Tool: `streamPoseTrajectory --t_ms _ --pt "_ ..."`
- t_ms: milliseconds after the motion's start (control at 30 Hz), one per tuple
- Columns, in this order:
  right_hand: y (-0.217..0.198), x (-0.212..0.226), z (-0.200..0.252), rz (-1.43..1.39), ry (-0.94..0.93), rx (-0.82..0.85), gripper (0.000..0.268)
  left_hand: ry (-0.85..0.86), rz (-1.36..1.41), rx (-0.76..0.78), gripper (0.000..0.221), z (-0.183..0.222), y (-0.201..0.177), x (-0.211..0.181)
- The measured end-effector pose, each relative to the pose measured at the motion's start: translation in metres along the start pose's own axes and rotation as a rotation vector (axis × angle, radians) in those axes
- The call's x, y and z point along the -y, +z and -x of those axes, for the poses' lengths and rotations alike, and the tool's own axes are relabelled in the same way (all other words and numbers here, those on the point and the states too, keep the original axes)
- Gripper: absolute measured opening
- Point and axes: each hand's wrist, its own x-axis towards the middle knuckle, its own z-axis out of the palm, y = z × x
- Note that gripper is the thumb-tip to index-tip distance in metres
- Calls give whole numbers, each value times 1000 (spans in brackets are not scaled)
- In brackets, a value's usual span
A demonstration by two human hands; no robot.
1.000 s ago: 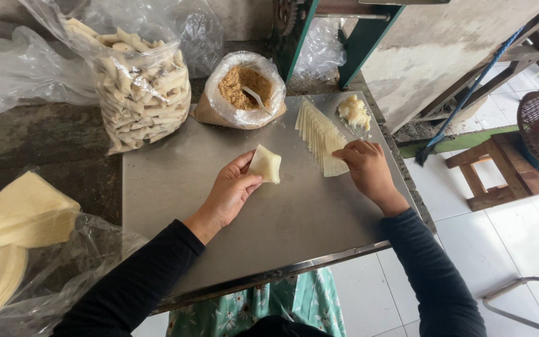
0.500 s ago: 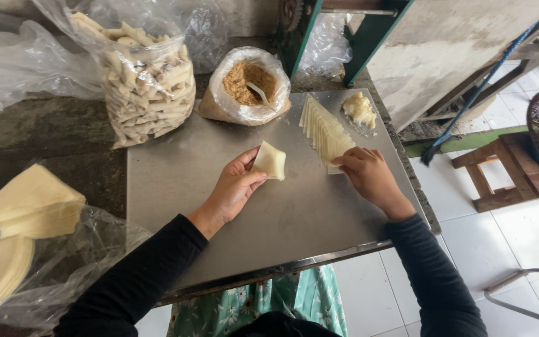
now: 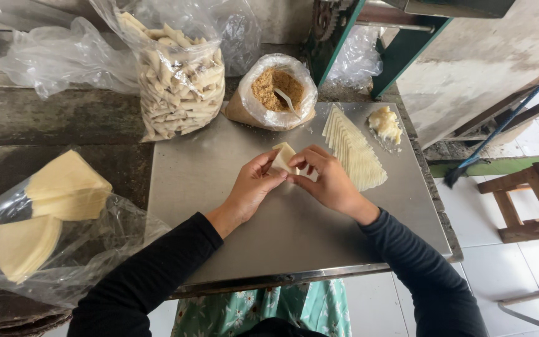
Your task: The person folds triangular wrappers, scoops a brown granular filling with a spoon, and seals each dumpling. Completed dumplings are stacked on the metal table. The person handles wrappers, filling, and a spoon throughout the task.
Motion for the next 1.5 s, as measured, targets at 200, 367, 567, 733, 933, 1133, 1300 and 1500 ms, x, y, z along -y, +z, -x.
streamPoseTrajectory --t_ms 200,367,567,733,933,1133,1300,1500 --pt "19 -40 3 -592 338 -18 14 24 0 9 51 -3 -4 5" --pt "36 -35 13 -339 81 -154 12 -39 -127 -34 49 -4 -3 4" --pt "43 -15 13 -316 213 -196 14 -53 -169 -7 44 -10 -5 1" --pt "37 0 6 -175 117 -272 19 -32 -208 -5 46 -6 5 -10" --pt "50 -24 15 -187 182 -243 17 74 -325 -30 39 -8 -9 9" --pt "42 -39 16 -554 343 -183 10 26 -176 -76 42 -5 -2 11" --pt "21 -25 18 -335 194 -239 15 31 -240 -114 46 -5 10 1" --pt "15 -24 12 -345 198 -212 18 252 -333 -122 42 -12 25 15"
